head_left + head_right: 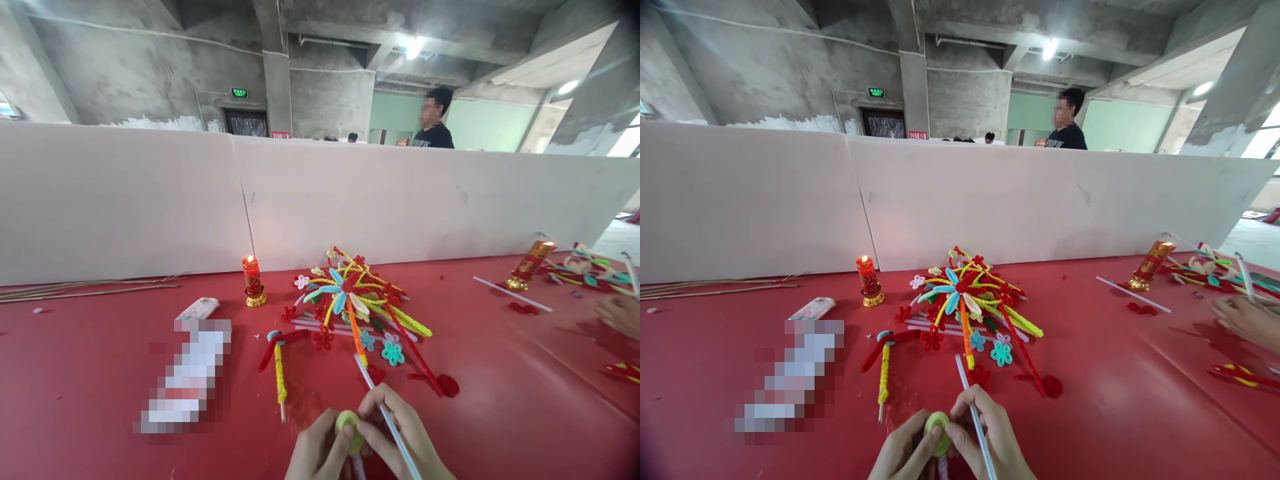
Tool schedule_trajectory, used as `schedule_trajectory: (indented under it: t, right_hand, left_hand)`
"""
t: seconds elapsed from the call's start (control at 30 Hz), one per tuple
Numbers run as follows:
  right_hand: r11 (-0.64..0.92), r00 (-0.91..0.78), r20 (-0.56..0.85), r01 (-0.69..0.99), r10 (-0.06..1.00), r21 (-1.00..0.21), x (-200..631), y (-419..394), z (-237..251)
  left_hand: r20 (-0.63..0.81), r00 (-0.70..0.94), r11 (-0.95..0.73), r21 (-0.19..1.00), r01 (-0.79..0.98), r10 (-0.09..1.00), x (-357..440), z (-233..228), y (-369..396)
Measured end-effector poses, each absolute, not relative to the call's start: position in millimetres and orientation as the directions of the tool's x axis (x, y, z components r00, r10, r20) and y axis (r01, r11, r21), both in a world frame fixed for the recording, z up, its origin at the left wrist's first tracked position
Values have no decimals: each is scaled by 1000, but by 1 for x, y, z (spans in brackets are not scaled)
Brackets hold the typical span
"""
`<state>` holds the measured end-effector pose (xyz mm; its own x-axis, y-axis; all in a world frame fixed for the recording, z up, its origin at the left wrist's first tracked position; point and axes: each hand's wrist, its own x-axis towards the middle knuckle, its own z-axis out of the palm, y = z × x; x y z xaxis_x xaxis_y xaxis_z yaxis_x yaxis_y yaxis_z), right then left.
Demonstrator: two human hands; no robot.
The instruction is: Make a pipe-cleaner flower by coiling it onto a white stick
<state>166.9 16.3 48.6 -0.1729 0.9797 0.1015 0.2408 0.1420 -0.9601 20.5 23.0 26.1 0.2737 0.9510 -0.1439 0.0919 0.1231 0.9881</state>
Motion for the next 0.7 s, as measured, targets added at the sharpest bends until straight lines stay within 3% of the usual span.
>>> schedule_trajectory:
  t: [0.7]
  right_hand:
    - [189, -188, 145, 240, 971, -952, 166, 12, 50]
  left_hand:
    - [-239, 320, 269, 962, -52, 917, 19, 48, 21]
